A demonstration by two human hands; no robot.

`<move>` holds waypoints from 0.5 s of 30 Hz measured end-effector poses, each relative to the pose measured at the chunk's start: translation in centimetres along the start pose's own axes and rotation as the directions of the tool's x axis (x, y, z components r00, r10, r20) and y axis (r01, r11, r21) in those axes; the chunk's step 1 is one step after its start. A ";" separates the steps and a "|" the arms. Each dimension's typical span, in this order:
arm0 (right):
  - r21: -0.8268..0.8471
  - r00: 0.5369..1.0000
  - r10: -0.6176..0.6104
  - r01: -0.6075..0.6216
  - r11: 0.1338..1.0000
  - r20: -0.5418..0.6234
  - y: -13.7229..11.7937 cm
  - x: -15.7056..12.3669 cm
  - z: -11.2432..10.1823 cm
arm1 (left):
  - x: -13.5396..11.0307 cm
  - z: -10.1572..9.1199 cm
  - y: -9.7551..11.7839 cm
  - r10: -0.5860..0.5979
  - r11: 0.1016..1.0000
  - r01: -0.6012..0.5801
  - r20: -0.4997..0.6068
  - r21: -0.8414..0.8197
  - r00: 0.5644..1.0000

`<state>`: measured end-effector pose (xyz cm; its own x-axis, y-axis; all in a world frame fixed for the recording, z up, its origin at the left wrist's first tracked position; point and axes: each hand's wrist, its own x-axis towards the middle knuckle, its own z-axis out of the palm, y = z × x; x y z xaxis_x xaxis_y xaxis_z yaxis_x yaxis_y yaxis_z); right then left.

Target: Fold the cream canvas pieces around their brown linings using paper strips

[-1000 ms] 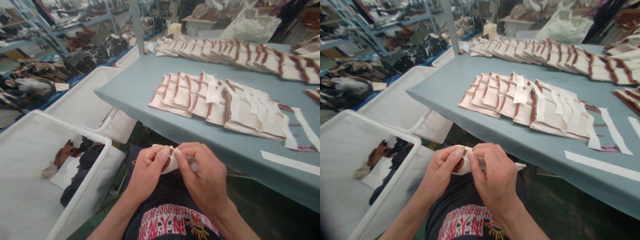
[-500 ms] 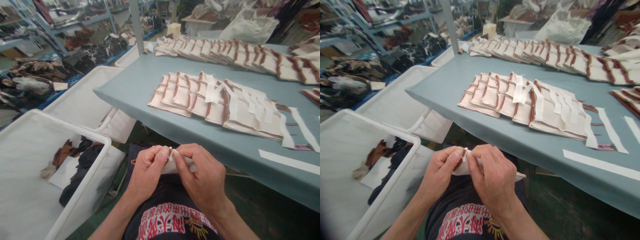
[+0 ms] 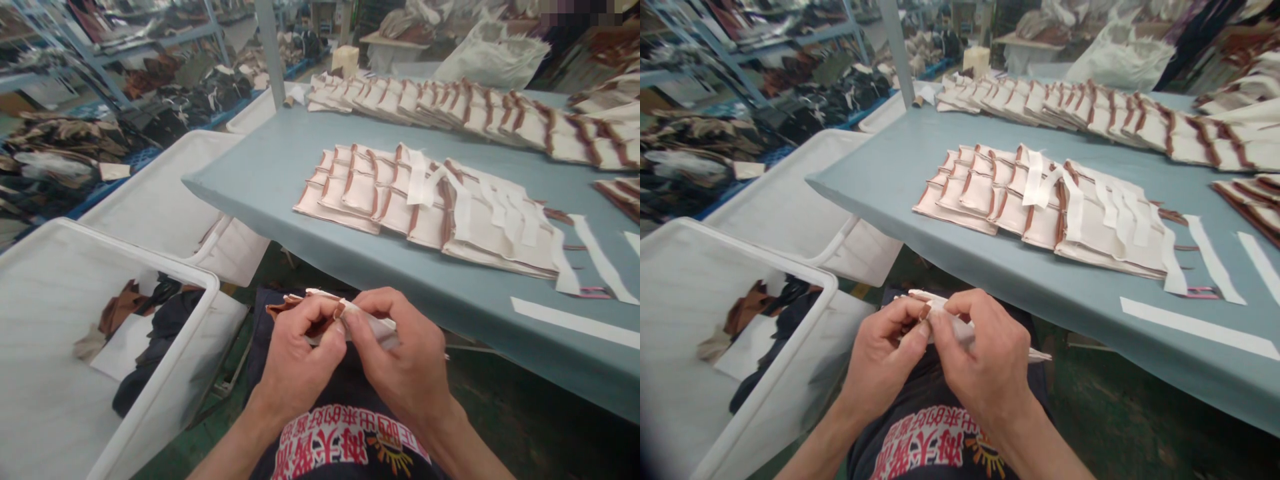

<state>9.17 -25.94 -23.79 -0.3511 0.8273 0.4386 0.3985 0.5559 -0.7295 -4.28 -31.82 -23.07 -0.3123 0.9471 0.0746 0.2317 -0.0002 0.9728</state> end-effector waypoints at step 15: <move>0.388 0.869 0.340 -0.471 0.793 0.360 1.3 -1.1 1.8 | 0.1 1.7 -1.9 -0.161 0.984 0.154 -0.068 -0.094 0.985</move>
<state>8.52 -26.27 -26.16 -0.4741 0.8787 -0.0560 0.1528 0.0195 -0.9881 -3.19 -31.18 -25.28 -0.4078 0.9105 -0.0680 0.0934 0.1157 0.9889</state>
